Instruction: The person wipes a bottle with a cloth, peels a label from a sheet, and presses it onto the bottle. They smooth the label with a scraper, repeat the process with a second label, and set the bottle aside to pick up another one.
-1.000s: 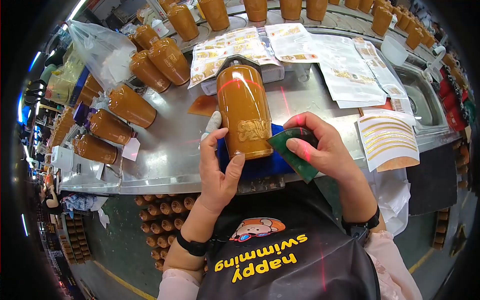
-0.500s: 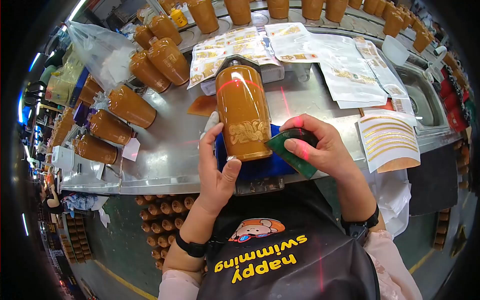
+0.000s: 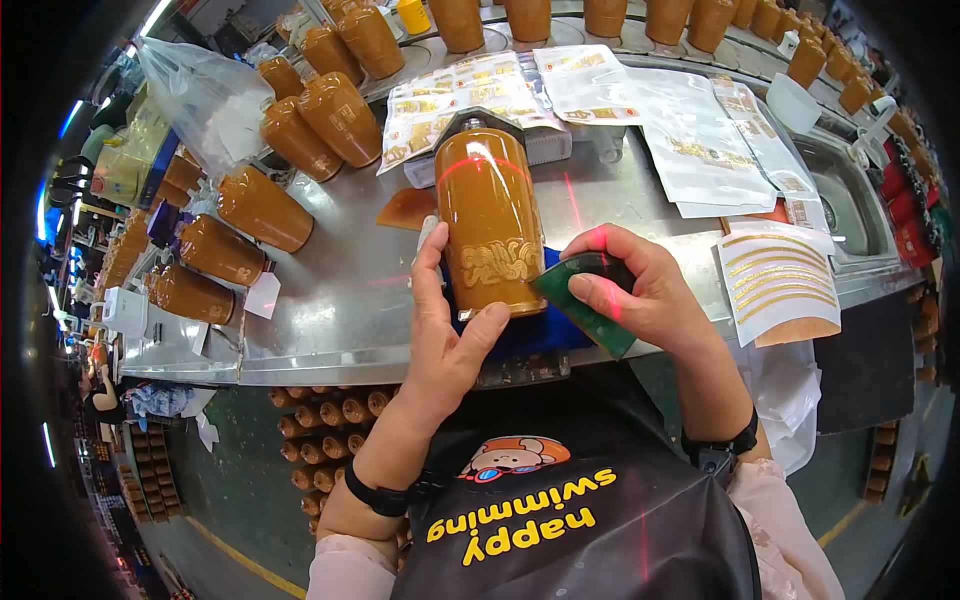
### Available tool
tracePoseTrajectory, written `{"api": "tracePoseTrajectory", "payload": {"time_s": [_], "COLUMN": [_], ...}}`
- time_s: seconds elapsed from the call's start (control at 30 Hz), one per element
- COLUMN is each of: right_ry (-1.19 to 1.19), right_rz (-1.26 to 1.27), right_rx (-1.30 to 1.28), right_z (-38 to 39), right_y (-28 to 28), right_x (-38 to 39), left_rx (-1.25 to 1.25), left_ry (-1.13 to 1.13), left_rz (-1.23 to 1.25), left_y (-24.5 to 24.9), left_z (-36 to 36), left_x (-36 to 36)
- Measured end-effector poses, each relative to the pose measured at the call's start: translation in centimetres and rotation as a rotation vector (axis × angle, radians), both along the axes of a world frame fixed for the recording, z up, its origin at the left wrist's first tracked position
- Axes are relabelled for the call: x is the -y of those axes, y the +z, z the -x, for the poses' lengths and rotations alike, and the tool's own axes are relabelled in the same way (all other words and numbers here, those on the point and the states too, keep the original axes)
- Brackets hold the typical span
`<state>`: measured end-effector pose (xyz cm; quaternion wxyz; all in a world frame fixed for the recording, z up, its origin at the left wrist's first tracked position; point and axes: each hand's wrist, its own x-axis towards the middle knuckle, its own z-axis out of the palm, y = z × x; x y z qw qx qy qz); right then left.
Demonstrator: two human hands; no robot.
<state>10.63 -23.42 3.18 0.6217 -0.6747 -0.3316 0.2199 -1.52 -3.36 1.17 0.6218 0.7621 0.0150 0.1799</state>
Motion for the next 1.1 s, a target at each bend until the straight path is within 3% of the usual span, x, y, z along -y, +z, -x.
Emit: {"api": "tracePoseTrajectory", "payload": {"time_s": [0.23,0.33,0.43,0.57,0.83,1.1], "right_ry": [0.009,0.051,0.049,0.019,0.04,0.083], "right_rz": [0.022,0.0,0.014,0.017,0.03,0.062], "right_rx": [-0.012,0.0,0.003,0.074,0.082,0.34], "right_z": [-0.1,-0.3,-0.4,-0.3,-0.5,-1.7], "right_y": [0.3,0.2,0.4,0.5,0.6,1.7], "right_x": [0.1,0.2,0.2,0.2,0.1,-0.1], "left_rx": [0.04,0.085,0.158,0.219,0.178,0.149], "left_ry": [-0.055,-0.027,0.07,0.135,0.155,0.162], "left_rz": [0.254,-0.116,-0.648,-1.008,-1.137,-1.06], "left_y": [1.1,1.8,3.4,4.6,5.3,5.3], "left_z": [0.2,0.4,0.4,0.6,0.4,0.5], "left_x": [-1.2,-1.8,-1.1,0.4,1.8,1.8]}}
